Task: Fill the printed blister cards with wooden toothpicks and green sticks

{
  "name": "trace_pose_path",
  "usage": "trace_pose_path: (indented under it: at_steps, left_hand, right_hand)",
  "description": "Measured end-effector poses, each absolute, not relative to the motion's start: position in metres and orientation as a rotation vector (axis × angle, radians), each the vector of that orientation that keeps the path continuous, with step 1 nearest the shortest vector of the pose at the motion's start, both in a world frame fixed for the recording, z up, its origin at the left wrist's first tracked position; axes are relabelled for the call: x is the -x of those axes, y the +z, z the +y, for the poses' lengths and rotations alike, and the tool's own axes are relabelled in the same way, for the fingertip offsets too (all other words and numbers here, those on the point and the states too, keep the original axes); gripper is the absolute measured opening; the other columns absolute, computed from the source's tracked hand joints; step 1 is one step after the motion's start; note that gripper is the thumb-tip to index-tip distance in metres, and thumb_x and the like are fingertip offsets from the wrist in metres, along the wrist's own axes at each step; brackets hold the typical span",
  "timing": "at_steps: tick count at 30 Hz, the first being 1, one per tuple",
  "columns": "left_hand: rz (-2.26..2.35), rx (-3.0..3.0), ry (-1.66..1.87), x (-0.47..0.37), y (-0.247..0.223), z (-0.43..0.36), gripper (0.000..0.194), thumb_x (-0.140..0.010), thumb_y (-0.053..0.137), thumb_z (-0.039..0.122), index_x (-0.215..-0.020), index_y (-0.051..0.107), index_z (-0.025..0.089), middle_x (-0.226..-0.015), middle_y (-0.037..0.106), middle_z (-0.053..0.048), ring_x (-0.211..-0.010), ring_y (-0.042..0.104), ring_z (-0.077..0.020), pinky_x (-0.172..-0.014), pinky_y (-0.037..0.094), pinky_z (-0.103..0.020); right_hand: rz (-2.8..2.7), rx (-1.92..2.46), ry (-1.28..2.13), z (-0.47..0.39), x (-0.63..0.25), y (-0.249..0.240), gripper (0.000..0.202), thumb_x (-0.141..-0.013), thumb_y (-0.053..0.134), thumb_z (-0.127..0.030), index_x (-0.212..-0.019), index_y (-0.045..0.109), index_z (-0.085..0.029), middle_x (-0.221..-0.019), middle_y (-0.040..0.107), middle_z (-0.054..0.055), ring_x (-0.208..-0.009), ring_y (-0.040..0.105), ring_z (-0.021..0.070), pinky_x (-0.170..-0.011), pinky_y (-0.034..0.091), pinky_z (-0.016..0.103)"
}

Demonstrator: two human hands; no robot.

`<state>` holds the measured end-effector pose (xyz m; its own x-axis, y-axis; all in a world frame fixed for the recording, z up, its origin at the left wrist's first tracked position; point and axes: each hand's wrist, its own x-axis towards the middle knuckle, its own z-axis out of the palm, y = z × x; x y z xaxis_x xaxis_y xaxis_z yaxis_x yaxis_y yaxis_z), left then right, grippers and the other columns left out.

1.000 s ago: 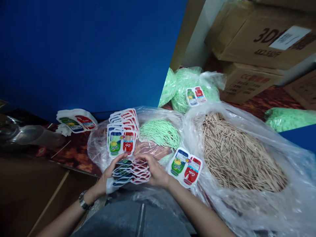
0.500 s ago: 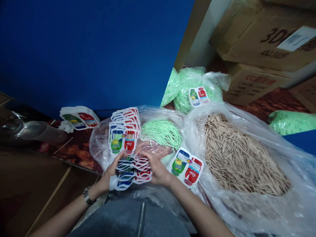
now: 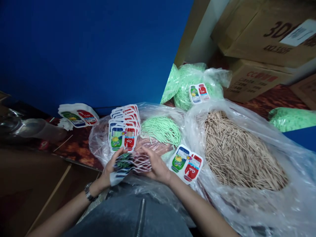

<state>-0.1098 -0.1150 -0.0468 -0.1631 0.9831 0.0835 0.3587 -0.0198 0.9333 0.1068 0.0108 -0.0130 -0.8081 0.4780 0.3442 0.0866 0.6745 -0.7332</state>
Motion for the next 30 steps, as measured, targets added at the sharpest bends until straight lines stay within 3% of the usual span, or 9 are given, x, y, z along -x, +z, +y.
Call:
trace_pose_path:
  at_steps: [5, 12, 15, 21, 26, 30]
  left_hand:
    - [1.579, -1.507, 1.084, 0.111, -0.044, -0.107, 0.072, -0.077, 0.069, 0.025, -0.14, 0.034, 0.019, -0.136, 0.05, -0.016, -0.124, 0.05, -0.0301, -0.107, 0.038, -0.051]
    - [1.605, -1.533, 1.142, 0.109, -0.043, -0.104, 0.071, -0.071, 0.072, 0.021, -0.135, 0.04, 0.016, -0.13, 0.055, -0.015, -0.119, 0.054, -0.03, -0.103, 0.042, -0.047]
    - [1.598, -1.548, 1.147, 0.109, -0.041, -0.105, 0.066, -0.074, 0.069, 0.022, -0.134, 0.042, 0.017, -0.13, 0.056, -0.014, -0.119, 0.054, -0.029, -0.104, 0.042, -0.046]
    - [1.58, -1.62, 1.13, 0.107, -0.042, -0.107, 0.064, -0.077, 0.069, 0.025, -0.134, 0.04, 0.018, -0.131, 0.054, -0.014, -0.12, 0.053, -0.0287, -0.103, 0.043, -0.045]
    - [1.575, -1.615, 1.146, 0.106, -0.046, -0.107, 0.06, -0.08, 0.065, 0.024, -0.134, 0.04, 0.019, -0.131, 0.054, -0.014, -0.121, 0.052, -0.0288, -0.103, 0.042, -0.048]
    - [1.564, -1.566, 1.178, 0.107, -0.047, -0.107, 0.058, -0.081, 0.063, 0.023, -0.134, 0.04, 0.018, -0.132, 0.053, -0.014, -0.122, 0.051, -0.0278, -0.105, 0.04, -0.047]
  right_hand:
    - [-2.443, 0.434, 0.983, 0.017, -0.109, -0.019, 0.091, -0.078, 0.068, -0.037, -0.147, 0.011, -0.018, -0.133, 0.047, 0.019, -0.122, 0.049, 0.0281, -0.1, 0.044, 0.043]
    - [-2.502, 0.4, 0.948, 0.022, -0.108, -0.003, 0.093, -0.076, 0.07, -0.045, -0.147, 0.015, -0.018, -0.134, 0.046, 0.018, -0.125, 0.045, 0.0281, -0.101, 0.042, 0.043]
    - [-2.57, 0.346, 0.878, 0.023, -0.108, 0.014, 0.083, -0.079, 0.067, -0.046, -0.145, 0.023, -0.02, -0.138, 0.04, 0.017, -0.13, 0.039, 0.0276, -0.103, 0.04, 0.042]
    - [-2.765, 0.129, 0.623, 0.022, -0.098, 0.043, 0.053, -0.086, 0.059, -0.041, -0.135, 0.044, -0.029, -0.14, 0.039, 0.013, -0.126, 0.041, 0.0278, -0.101, 0.039, 0.048]
    - [-2.839, 0.173, 0.393, 0.018, -0.09, 0.041, 0.051, -0.087, 0.059, -0.034, -0.136, 0.044, -0.035, -0.141, 0.043, 0.01, -0.126, 0.042, 0.03, -0.101, 0.034, 0.056]
    - [-2.838, 0.146, 0.283, 0.015, -0.092, 0.035, 0.053, -0.09, 0.054, -0.02, -0.139, 0.04, -0.035, -0.143, 0.043, 0.01, -0.127, 0.042, 0.0294, -0.102, 0.035, 0.057]
